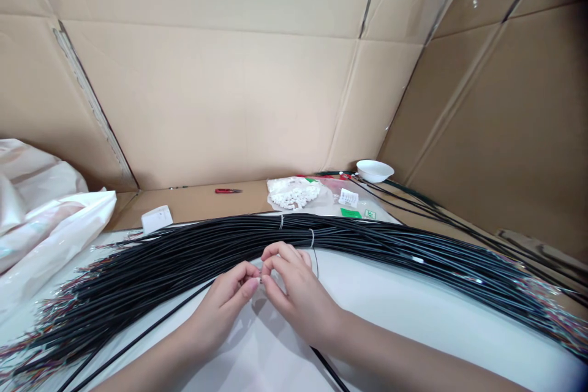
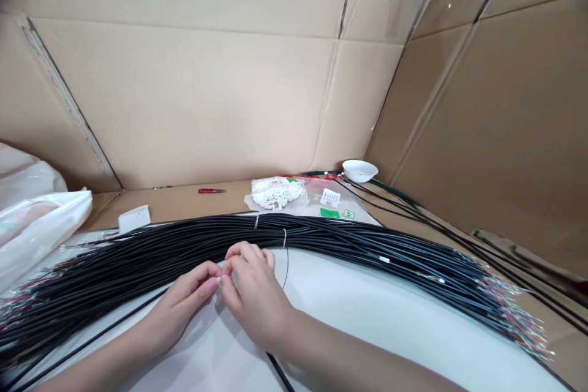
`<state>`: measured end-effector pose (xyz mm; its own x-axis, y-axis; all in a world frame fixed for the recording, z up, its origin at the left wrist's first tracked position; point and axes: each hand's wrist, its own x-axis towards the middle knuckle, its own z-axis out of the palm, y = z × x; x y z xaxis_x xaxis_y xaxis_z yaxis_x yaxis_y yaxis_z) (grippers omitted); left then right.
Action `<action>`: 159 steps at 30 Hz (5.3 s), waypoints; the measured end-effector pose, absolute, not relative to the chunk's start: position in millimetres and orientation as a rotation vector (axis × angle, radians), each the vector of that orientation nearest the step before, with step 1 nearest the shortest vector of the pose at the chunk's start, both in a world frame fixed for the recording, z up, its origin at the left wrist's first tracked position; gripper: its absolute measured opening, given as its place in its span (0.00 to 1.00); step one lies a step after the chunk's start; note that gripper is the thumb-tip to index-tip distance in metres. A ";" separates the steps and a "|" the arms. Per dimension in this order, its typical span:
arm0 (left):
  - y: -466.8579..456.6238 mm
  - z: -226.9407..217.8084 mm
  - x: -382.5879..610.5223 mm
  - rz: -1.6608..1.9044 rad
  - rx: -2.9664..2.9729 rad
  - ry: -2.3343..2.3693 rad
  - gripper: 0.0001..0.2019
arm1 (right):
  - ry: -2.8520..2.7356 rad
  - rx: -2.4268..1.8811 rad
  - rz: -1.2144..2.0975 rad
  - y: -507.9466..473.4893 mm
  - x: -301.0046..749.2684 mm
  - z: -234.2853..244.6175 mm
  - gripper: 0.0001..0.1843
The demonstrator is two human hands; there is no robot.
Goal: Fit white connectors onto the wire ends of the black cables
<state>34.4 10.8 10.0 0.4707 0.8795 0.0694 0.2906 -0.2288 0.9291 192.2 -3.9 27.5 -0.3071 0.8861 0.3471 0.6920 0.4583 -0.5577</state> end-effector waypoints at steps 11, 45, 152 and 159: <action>7.3 4.8 36.0 0.791 1.850 1.027 0.10 | -2.252 -1.358 0.151 -3.1 194.0 34.5 0.07; 7.5 0.6 35.1 0.763 1.862 1.031 0.09 | -2.142 -1.266 0.134 -1.5 196.1 22.6 0.06; 15.0 6.2 32.5 0.963 1.751 1.000 0.08 | -1.250 -1.057 1.586 14.8 192.8 2.8 0.14; 15.9 2.5 30.4 0.986 1.700 0.984 0.08 | -1.234 -1.047 1.560 15.8 193.9 0.8 0.15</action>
<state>30.4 15.9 2.5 0.3626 0.9127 0.1883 0.1863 -0.2689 0.9450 193.9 15.8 0.8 -0.2737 0.9568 -0.0977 -0.1251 -0.1362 -0.9828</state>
